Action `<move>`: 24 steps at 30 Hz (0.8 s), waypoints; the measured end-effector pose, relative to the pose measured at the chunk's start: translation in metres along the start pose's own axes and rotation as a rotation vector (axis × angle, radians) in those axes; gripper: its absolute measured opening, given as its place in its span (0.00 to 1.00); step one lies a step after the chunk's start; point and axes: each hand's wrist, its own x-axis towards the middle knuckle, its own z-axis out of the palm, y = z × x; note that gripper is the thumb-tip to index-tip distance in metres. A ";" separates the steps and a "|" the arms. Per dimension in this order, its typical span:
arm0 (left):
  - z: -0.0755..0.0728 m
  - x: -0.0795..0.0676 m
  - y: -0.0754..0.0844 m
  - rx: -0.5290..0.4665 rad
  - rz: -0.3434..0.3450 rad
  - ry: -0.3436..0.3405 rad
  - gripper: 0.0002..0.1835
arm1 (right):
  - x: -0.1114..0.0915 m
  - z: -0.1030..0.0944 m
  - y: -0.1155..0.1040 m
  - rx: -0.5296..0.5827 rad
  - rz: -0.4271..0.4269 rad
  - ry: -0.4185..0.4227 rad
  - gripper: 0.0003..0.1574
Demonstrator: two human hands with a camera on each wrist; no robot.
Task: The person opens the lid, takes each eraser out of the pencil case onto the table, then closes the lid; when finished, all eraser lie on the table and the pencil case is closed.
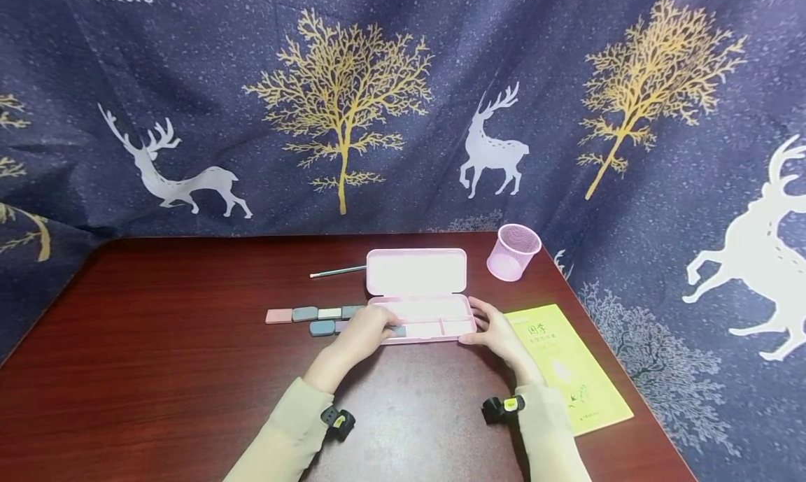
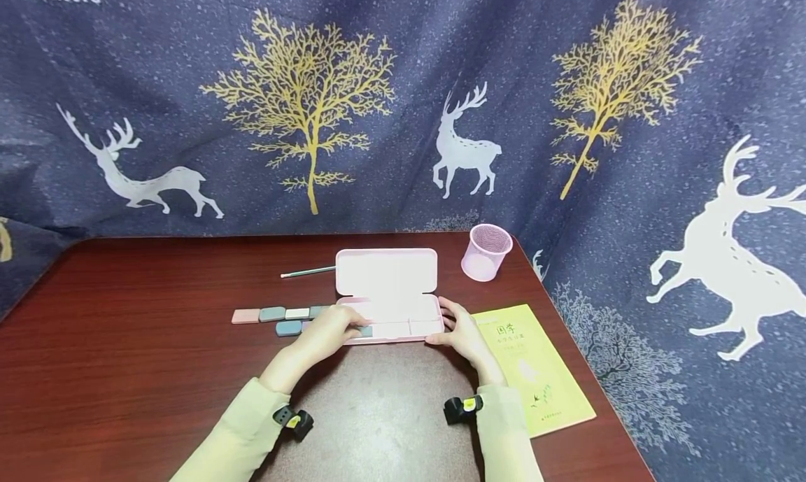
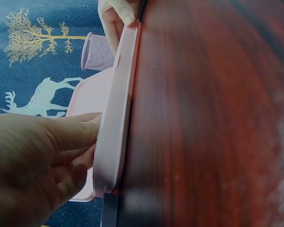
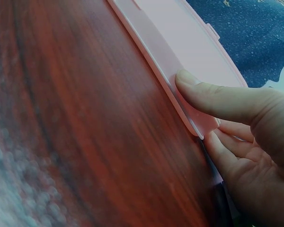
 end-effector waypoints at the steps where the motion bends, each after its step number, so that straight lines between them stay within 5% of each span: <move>1: 0.000 0.000 0.000 0.003 -0.002 0.001 0.10 | 0.000 0.000 0.000 -0.002 0.003 0.000 0.56; 24: -0.001 -0.002 0.000 0.042 0.003 -0.002 0.10 | -0.004 0.001 -0.003 0.015 -0.019 0.000 0.55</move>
